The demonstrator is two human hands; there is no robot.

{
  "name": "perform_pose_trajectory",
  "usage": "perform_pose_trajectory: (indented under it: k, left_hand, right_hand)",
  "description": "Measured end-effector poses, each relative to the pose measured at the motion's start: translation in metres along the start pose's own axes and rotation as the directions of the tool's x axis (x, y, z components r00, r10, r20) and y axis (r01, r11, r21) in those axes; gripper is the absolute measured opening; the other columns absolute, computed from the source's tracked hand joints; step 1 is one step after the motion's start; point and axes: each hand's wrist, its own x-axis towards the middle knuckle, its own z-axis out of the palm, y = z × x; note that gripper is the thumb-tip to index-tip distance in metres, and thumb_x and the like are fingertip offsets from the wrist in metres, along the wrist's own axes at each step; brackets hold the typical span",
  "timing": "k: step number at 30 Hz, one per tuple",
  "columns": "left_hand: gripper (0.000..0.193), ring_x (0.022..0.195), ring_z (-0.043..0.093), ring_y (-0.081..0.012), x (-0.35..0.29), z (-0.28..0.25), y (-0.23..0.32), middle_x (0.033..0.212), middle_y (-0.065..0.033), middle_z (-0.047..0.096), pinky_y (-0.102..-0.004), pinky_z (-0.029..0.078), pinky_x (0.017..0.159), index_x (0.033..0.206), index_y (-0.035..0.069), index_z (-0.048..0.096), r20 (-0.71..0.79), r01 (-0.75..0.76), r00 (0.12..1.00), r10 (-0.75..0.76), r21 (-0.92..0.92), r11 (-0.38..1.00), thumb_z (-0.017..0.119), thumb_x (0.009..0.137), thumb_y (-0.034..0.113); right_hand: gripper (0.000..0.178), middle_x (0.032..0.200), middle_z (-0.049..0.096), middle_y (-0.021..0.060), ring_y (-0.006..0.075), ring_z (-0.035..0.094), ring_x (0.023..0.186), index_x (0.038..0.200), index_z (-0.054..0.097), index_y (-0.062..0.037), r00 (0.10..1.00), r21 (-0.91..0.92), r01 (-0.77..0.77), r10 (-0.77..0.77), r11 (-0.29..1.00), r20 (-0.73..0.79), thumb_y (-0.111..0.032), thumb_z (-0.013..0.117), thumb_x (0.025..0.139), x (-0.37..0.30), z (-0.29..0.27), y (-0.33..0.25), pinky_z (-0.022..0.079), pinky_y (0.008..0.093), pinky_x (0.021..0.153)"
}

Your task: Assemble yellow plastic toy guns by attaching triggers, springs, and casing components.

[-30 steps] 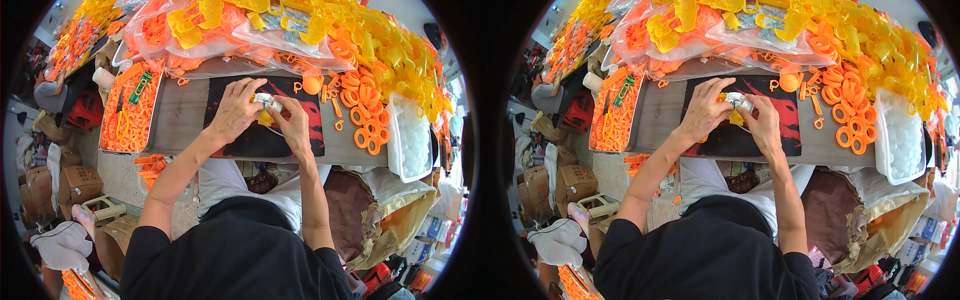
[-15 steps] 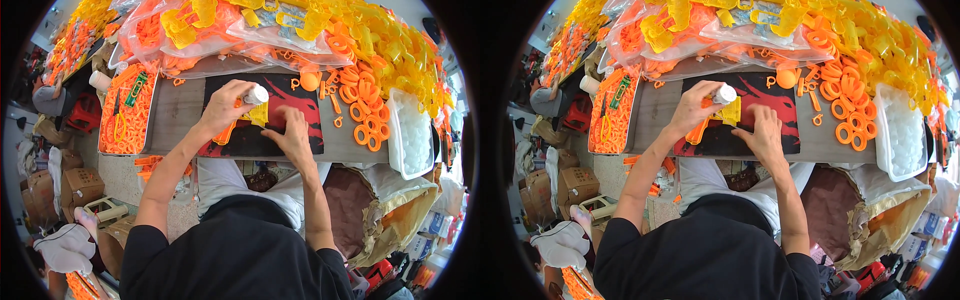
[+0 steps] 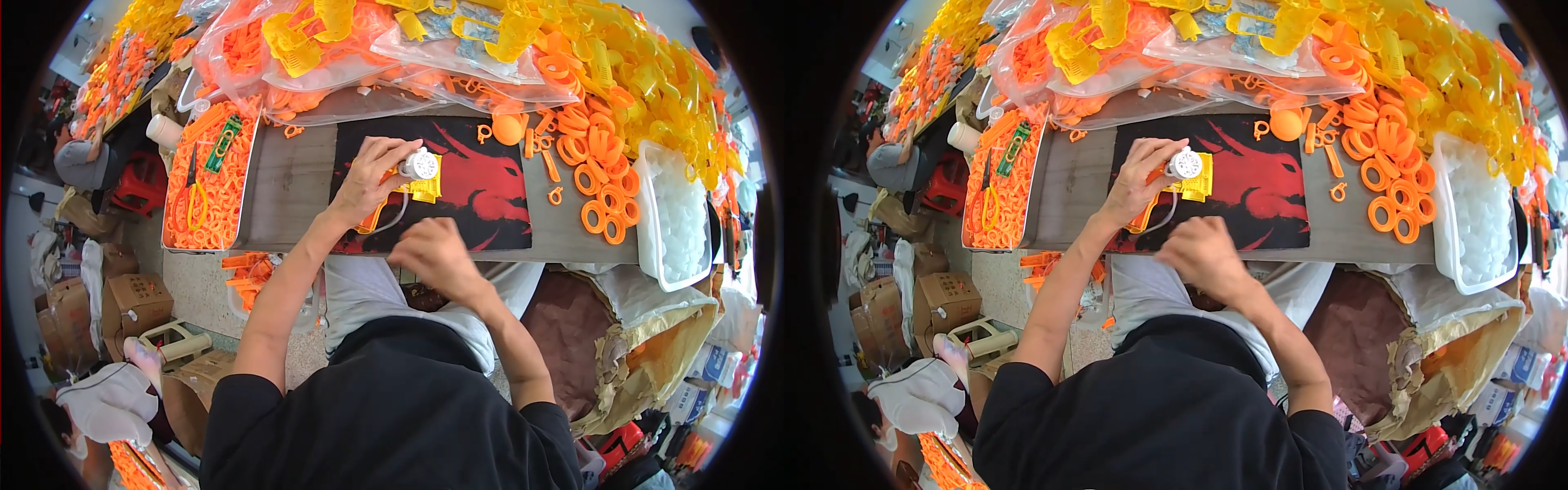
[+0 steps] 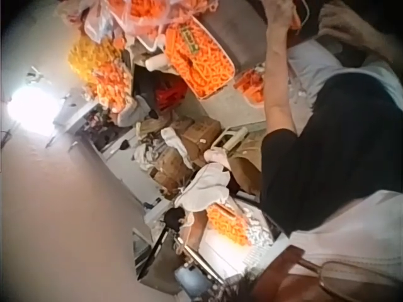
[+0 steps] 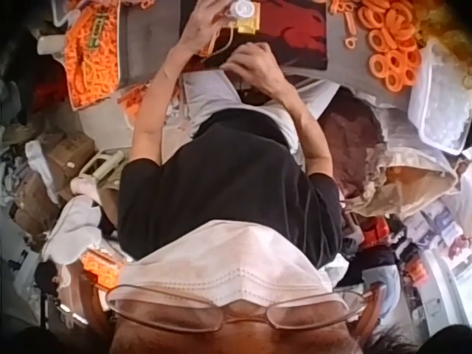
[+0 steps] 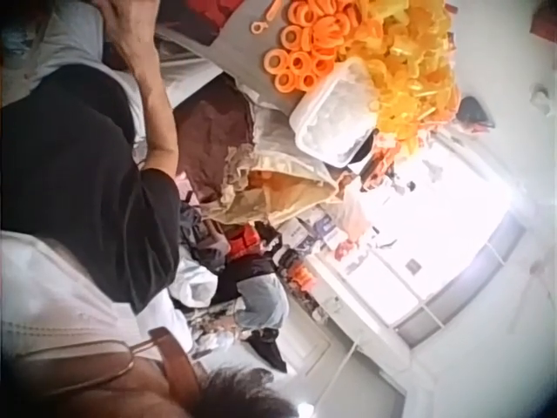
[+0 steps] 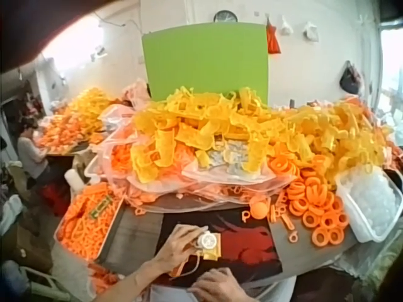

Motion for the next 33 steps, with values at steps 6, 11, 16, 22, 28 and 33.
perform_pose_trajectory:
  k: [6, 11, 16, 22, 28, 33]
  left_hand:
    - [0.051, 0.114, 0.059, -0.0306, 0.000, -0.001, 0.001, 0.124, -0.0105, 0.065, -0.0411, 0.049, 0.100, 0.133, 0.005, 0.062, -0.026, 0.030, 0.999, -0.033, -0.081, 0.996, 0.076, 0.084, 0.007]
    - [0.051, 0.115, 0.062, -0.0276, 0.001, -0.002, -0.002, 0.124, -0.0101, 0.066, -0.0385, 0.051, 0.102, 0.133, 0.005, 0.062, -0.039, 0.076, 0.996, -0.081, -0.107, 0.991, 0.077, 0.084, 0.005]
    - [0.047, 0.117, 0.062, -0.0191, 0.003, -0.024, -0.007, 0.125, -0.0071, 0.066, -0.0341, 0.050, 0.105, 0.132, 0.002, 0.062, 0.111, 0.287, 0.957, -0.268, -0.500, 0.817, 0.076, 0.088, 0.005]
    - [0.046, 0.117, 0.064, -0.0216, 0.029, -0.041, 0.000, 0.128, -0.0097, 0.066, -0.0346, 0.049, 0.104, 0.132, 0.003, 0.064, 0.230, 0.123, 0.972, -0.042, -0.349, 0.929, 0.076, 0.089, 0.009]
    - [0.046, 0.114, 0.065, -0.0235, 0.033, -0.040, 0.005, 0.122, -0.0102, 0.066, -0.0349, 0.051, 0.101, 0.132, 0.002, 0.064, 0.279, 0.136, 0.959, -0.044, -0.319, 0.938, 0.074, 0.087, 0.005]
    - [0.047, 0.109, 0.065, -0.0282, 0.036, -0.039, 0.008, 0.116, -0.0121, 0.064, -0.0373, 0.052, 0.097, 0.132, 0.001, 0.063, 0.279, 0.080, 0.960, -0.010, -0.244, 0.967, 0.072, 0.086, 0.003]
  right_hand:
    - [0.082, 0.146, 0.051, 0.0222, 0.0352, 0.049, 0.135, 0.152, 0.041, -0.0029, 0.907, -0.073, -0.293, 0.252, 0.953, -0.337, -0.006, 0.081, 0.080, 0.021, -0.033, 0.057, 0.035, 0.0451, 0.117]
    - [0.098, 0.151, 0.046, 0.0199, 0.0346, 0.045, 0.139, 0.158, 0.032, -0.0044, 0.964, -0.002, -0.251, 0.250, 0.968, -0.094, -0.011, 0.086, 0.076, 0.029, -0.032, 0.069, 0.035, 0.0446, 0.118]
    - [0.090, 0.139, 0.054, 0.0144, 0.0272, 0.055, 0.128, 0.155, 0.040, -0.0051, 0.953, 0.275, -0.196, 0.249, 0.941, -0.173, -0.011, 0.086, 0.078, 0.038, -0.036, 0.043, 0.044, 0.0392, 0.111]
    - [0.088, 0.133, 0.056, 0.0121, 0.0236, 0.059, 0.115, 0.154, 0.043, -0.0053, 0.955, 0.221, -0.205, 0.245, 0.953, -0.170, -0.015, 0.086, 0.078, 0.046, -0.056, 0.028, 0.048, 0.0372, 0.104]
    - [0.087, 0.131, 0.057, 0.0111, 0.0229, 0.059, 0.114, 0.154, 0.045, -0.0051, 0.945, 0.238, -0.235, 0.279, 0.942, -0.172, -0.016, 0.087, 0.078, 0.042, -0.057, 0.031, 0.048, 0.0372, 0.103]
    - [0.086, 0.132, 0.058, 0.0113, 0.0222, 0.058, 0.114, 0.152, 0.046, -0.0024, 0.939, 0.235, -0.243, 0.289, 0.941, -0.187, -0.015, 0.086, 0.078, 0.043, -0.056, 0.028, 0.047, 0.0366, 0.104]
